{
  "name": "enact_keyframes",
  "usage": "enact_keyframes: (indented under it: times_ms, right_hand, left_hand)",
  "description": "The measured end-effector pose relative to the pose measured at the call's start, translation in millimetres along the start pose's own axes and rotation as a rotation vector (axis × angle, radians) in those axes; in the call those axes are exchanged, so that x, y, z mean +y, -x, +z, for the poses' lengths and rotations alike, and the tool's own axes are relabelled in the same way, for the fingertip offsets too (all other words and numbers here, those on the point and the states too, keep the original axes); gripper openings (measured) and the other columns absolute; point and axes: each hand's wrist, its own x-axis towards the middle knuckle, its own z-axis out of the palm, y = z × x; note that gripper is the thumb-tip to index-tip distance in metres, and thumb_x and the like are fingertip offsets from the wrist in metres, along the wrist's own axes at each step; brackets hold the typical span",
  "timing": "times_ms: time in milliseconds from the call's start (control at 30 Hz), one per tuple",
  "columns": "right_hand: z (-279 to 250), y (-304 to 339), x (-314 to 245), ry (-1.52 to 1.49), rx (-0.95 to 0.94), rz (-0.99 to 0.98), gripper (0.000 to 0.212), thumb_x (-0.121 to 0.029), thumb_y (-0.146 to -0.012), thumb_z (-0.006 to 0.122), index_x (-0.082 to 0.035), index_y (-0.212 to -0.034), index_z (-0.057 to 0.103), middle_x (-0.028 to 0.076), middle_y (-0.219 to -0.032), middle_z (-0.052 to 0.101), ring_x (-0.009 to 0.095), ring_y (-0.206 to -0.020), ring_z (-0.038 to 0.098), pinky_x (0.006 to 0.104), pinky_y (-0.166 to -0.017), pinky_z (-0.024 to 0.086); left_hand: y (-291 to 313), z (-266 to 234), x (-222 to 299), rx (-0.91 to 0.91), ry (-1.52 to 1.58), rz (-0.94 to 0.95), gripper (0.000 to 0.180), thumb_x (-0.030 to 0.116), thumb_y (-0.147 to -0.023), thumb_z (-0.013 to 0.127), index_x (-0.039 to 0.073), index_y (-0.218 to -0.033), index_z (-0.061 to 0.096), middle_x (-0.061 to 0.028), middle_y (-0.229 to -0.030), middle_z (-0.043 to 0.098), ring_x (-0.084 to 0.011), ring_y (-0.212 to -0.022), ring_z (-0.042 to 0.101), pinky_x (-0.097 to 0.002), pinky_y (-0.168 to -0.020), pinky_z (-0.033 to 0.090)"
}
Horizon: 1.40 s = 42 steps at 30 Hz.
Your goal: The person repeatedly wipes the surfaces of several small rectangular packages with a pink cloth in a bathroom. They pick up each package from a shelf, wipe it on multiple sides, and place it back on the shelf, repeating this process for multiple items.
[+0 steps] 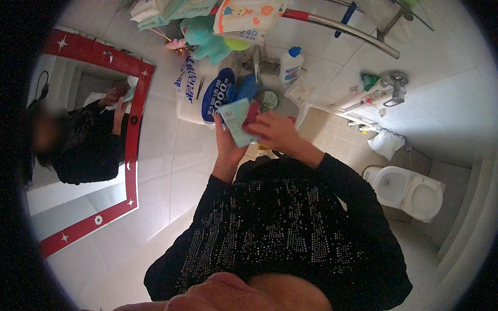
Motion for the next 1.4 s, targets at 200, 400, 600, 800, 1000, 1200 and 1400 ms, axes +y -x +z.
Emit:
enact_keyframes:
  times_ms: [200,400,600,800,1000,1200,1400]
  right_hand:
    - [-34,-13,-28,-0.97,-0.307,0.71,0.03,-0.024,-0.089,0.068,-0.011,-0.116,0.067,0.01,-0.114,0.063,0.03,-0.102,0.06,0.0371,-0.084,0.051]
    - [21,-35,10,-0.124,0.095,-0.045,0.028,-0.018,-0.089,0.066,-0.008,-0.115,0.069,0.012,-0.118,0.064,0.03,-0.112,0.058,0.0397,-0.09,0.049]
    - [34,-5,-16,-0.284,-0.1,-0.242,0.024,-0.018,-0.091,0.064,-0.01,-0.113,0.069,0.009,-0.124,0.063,0.029,-0.123,0.054,0.0432,-0.098,0.044]
    - [31,-51,12,-0.045,-0.017,-0.031,0.025,-0.02,-0.089,0.065,-0.013,-0.112,0.07,0.008,-0.123,0.063,0.03,-0.125,0.053,0.0456,-0.1,0.042]
    - [48,-9,-2,-0.129,-0.045,-0.251,0.026,-0.02,-0.088,0.065,-0.016,-0.114,0.07,0.009,-0.118,0.065,0.031,-0.12,0.055,0.0457,-0.103,0.04]
    - [33,-62,29,-0.018,0.059,-0.007,0.03,-0.019,-0.088,0.059,-0.01,-0.116,0.067,0.012,-0.12,0.061,0.033,-0.118,0.055,0.0489,-0.096,0.043]
    - [38,-8,-12,-0.27,-0.094,-0.213,0.028,-0.015,-0.093,0.059,-0.009,-0.12,0.066,0.012,-0.118,0.063,0.031,-0.118,0.056,0.042,-0.101,0.042]
  left_hand:
    - [0,1,7,-0.044,-0.013,-0.078,0.072,0.058,-0.101,0.033,0.002,-0.146,0.035,-0.0203,-0.138,0.051,-0.0356,-0.126,0.051,-0.0467,-0.108,0.041]
    - [6,41,-11,0.095,0.002,-0.027,0.078,0.065,-0.098,0.032,0.004,-0.146,0.035,-0.0217,-0.138,0.051,-0.0356,-0.126,0.052,-0.0487,-0.11,0.039]
    - [2,10,5,-0.139,0.076,-0.065,0.088,0.075,-0.092,0.03,0.007,-0.147,0.034,-0.0216,-0.136,0.052,-0.0338,-0.12,0.057,-0.048,-0.105,0.045]
    - [0,10,-10,0.101,0.018,-0.04,0.07,0.063,-0.099,0.031,0.012,-0.147,0.038,-0.0122,-0.142,0.05,-0.0312,-0.126,0.053,-0.0462,-0.106,0.043]
    - [-5,3,17,-0.25,-0.022,0.007,0.077,0.068,-0.098,0.024,0.011,-0.148,0.035,-0.0165,-0.14,0.05,-0.0319,-0.125,0.053,-0.0476,-0.103,0.046]
    - [-2,21,-1,0.107,-0.083,-0.045,0.077,0.07,-0.097,0.024,0.013,-0.147,0.036,-0.013,-0.143,0.048,-0.0298,-0.129,0.05,-0.0447,-0.106,0.043]
    - [-10,1,26,-0.232,0.024,0.0,0.076,0.066,-0.098,0.032,0.008,-0.148,0.034,-0.0197,-0.139,0.052,-0.0375,-0.119,0.056,-0.0481,-0.101,0.047]
